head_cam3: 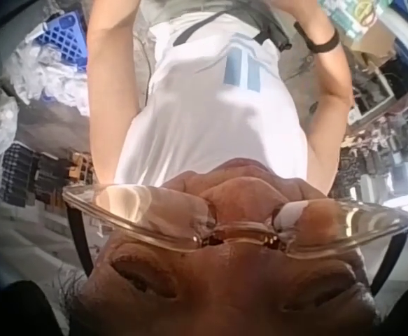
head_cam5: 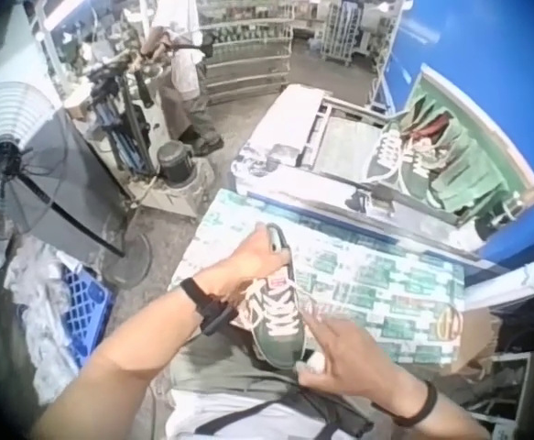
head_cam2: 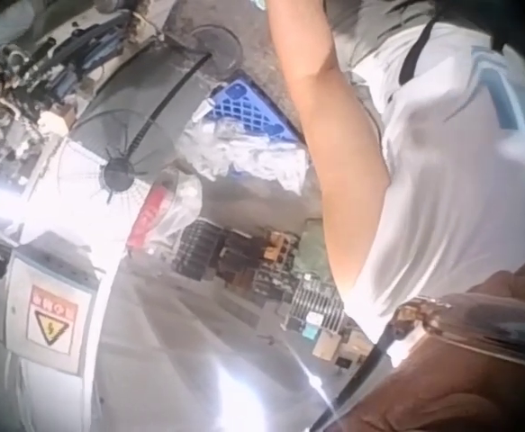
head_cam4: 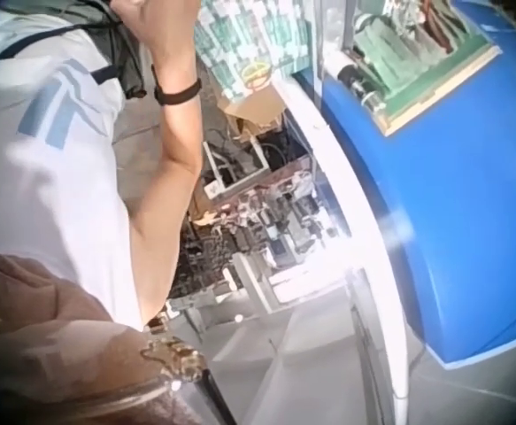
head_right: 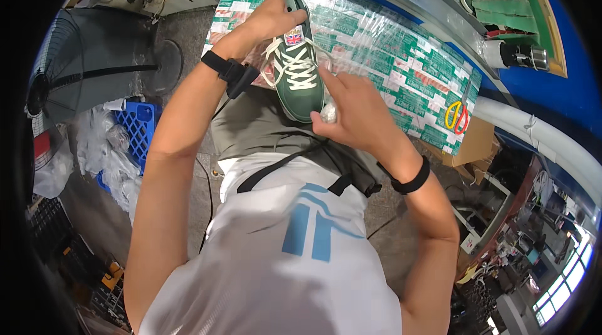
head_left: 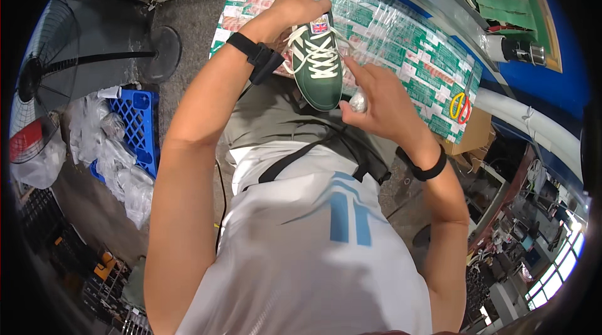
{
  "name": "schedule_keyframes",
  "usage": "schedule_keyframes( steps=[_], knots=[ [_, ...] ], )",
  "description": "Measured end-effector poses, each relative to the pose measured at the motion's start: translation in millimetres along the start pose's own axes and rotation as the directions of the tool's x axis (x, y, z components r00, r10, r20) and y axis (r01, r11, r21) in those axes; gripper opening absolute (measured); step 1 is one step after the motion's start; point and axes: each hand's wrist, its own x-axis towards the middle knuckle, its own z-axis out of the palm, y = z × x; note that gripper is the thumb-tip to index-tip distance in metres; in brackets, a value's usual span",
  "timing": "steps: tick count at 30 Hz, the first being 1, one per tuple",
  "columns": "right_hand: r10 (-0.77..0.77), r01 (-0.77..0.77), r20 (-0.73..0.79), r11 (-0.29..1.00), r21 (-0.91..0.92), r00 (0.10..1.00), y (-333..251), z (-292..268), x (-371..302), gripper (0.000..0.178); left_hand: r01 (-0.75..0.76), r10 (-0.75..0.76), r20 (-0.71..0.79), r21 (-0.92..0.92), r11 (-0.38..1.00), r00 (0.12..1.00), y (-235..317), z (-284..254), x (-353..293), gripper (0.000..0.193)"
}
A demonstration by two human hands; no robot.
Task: Checking the quality of shoes and lacing them on an assembly line.
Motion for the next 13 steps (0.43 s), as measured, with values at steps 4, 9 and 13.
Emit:
schedule_keyframes(
  steps=[4, 9, 13],
  knots=[
    [-0.095, 0.098, 0.043, 0.992, -0.083, 0.995, 1, -3, -6, 0.078, -0.027, 0.026, 0.020, 0.045, 0.999, 0.999, 1, 1, 3, 0.089],
    [0.127, -0.101, -0.114, 0.973, 0.206, 0.985, 10, 25, 18, 0.070, 0.016, -0.018, 0.028, 0.060, 0.998, 0.999, 1, 5, 3, 0.101],
    [0.279, -0.236, -0.043, 0.874, 0.424, 0.959, 12, 35, 24, 0.067, -0.021, 0.029, -0.054, 0.132, 0.991, 0.998, -3, 10, 4, 0.085]
  ],
)
